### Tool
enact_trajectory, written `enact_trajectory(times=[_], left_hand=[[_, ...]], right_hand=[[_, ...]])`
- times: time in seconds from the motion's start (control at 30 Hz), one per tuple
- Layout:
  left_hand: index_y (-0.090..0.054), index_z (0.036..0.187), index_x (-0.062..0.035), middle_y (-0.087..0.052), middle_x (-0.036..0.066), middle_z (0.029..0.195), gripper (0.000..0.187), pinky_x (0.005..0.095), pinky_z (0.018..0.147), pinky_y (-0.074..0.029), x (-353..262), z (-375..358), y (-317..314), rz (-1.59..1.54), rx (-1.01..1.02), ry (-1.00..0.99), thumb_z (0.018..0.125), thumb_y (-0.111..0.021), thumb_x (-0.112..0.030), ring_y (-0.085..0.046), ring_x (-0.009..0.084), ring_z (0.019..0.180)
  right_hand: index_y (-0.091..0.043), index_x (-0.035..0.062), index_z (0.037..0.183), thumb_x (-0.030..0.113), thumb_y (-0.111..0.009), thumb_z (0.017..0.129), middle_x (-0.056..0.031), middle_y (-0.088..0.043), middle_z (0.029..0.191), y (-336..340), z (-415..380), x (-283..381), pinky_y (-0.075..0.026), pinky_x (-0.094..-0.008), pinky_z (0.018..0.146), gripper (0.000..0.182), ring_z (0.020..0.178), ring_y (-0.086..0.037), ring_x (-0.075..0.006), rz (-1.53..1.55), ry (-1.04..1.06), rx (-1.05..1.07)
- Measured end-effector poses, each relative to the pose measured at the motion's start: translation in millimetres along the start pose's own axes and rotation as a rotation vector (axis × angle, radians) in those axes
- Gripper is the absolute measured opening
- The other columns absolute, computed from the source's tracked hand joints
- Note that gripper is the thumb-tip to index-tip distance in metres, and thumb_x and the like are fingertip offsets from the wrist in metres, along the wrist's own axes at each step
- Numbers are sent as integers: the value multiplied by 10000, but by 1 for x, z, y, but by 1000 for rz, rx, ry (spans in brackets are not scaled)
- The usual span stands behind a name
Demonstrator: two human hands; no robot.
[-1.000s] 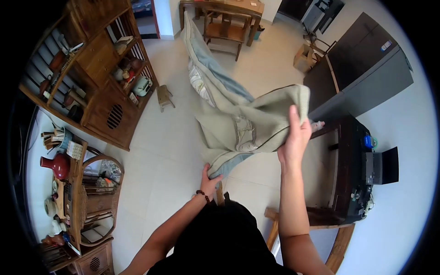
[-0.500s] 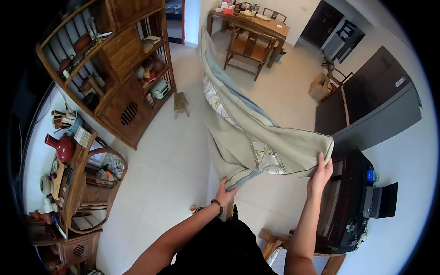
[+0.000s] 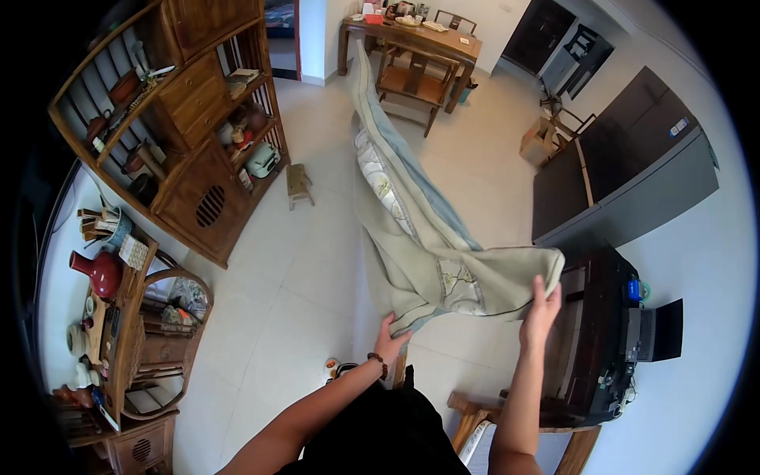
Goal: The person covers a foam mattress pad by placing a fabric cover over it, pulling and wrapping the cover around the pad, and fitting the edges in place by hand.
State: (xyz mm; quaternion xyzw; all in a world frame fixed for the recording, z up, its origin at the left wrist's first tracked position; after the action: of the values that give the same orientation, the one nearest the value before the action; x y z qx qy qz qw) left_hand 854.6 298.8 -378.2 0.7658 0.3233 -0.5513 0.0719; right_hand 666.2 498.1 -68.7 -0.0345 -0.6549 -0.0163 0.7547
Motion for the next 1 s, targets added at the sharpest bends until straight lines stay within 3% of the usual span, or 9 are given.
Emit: enact_trajectory(times=[0.13, 0.27, 0.37, 0.43, 0.57, 0.63, 0.7, 0.87, 1.0], left_hand=[[-347, 1458, -9, -479, 211, 1416, 799, 361, 1099, -364, 6, 1, -9, 65, 7, -33, 827, -783, -232, -466, 295, 1312], [-347, 1458, -10, -488, 211, 1407, 800, 363, 1083, -383, 12, 0, -14, -60, 49, 28, 822, -784, -221, -484, 308, 1299], [-341, 1472, -45, -492, 209, 1401, 801, 368, 1062, -405, 10, -2, -18, -110, 43, 4, 824, -778, -220, -511, 315, 1272], [-329, 1490, -89, -508, 206, 1382, 810, 369, 1041, -426, 6, -6, -23, 132, 16, 44, 823, -774, -201, -534, 309, 1237], [-323, 1499, -115, -537, 183, 1349, 800, 362, 995, -458, 26, -1, -34, 18, 81, 135, 825, -755, -141, -558, 275, 1194], [-321, 1498, -113, -567, 152, 1291, 783, 350, 949, -482, 8, -11, -41, -259, 78, 199, 830, -727, -78, -568, 246, 1166], [-320, 1499, -115, -566, 139, 1280, 766, 338, 936, -487, 5, -9, -40, -290, 145, 214, 840, -706, -53, -571, 231, 1154], [-324, 1500, -143, -552, 107, 1278, 710, 321, 925, -495, 0, -13, -38, -528, 263, 242, 882, -643, -3, -577, 190, 1131], [-290, 1515, -203, -509, 93, 1335, 686, 342, 957, -495, -15, -21, -26, -663, 265, 411, 929, -577, 11, -585, 180, 1151]], right_hand=[[-520, -10, 1296, 179, -717, 914, -99, -631, 1176, -29, -42, -66, -475, -322, 926, 470, 1025, -591, -161, -243, -135, 233], [-506, -36, 1268, 183, -737, 877, -142, -663, 1129, -57, -82, -140, -507, -341, 882, 504, 1000, -633, -216, -241, -185, 310], [-501, -71, 1248, 342, -776, 833, -213, -675, 1061, -73, -105, -167, -525, -359, 843, 647, 948, -668, -266, -417, -233, 376], [-478, -115, 1231, 511, -786, 762, -291, -665, 1036, -85, -120, -175, -532, -396, 831, 841, 945, -688, -350, -835, -445, 571], [-415, -146, 1267, 607, -747, 727, -351, -646, 1061, -115, -115, -189, -515, -466, 888, 985, 1027, -649, -456, -1061, -219, 658], [-447, -145, 1249, 593, -758, 718, -353, -644, 1069, -116, -112, -210, -510, -462, 899, 961, 1038, -650, -445, -1104, -247, 651], [-478, -144, 1231, 579, -770, 710, -354, -641, 1077, -115, -108, -228, -505, -457, 909, 937, 1050, -651, -434, -1148, -276, 643], [-648, -91, 1008, 482, -768, 726, -303, -687, 977, -103, -97, -255, -541, -462, 849, 650, 957, -677, -433, -1154, -424, 550], [-696, -100, 863, 491, -763, 705, -288, -700, 858, -105, -91, -265, -558, -425, 765, 615, 868, -716, -370, -1113, -373, 540]])
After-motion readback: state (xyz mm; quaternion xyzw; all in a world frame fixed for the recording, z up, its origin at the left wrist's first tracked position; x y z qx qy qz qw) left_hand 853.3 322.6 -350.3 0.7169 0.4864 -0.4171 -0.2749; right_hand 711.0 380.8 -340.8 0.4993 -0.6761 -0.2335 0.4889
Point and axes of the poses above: each hand's wrist, its own z-axis towards the middle knuckle, its own y-axis out of the back of the hand, x = y × z, the point moved 6 cm from there along z, towards the middle knuckle
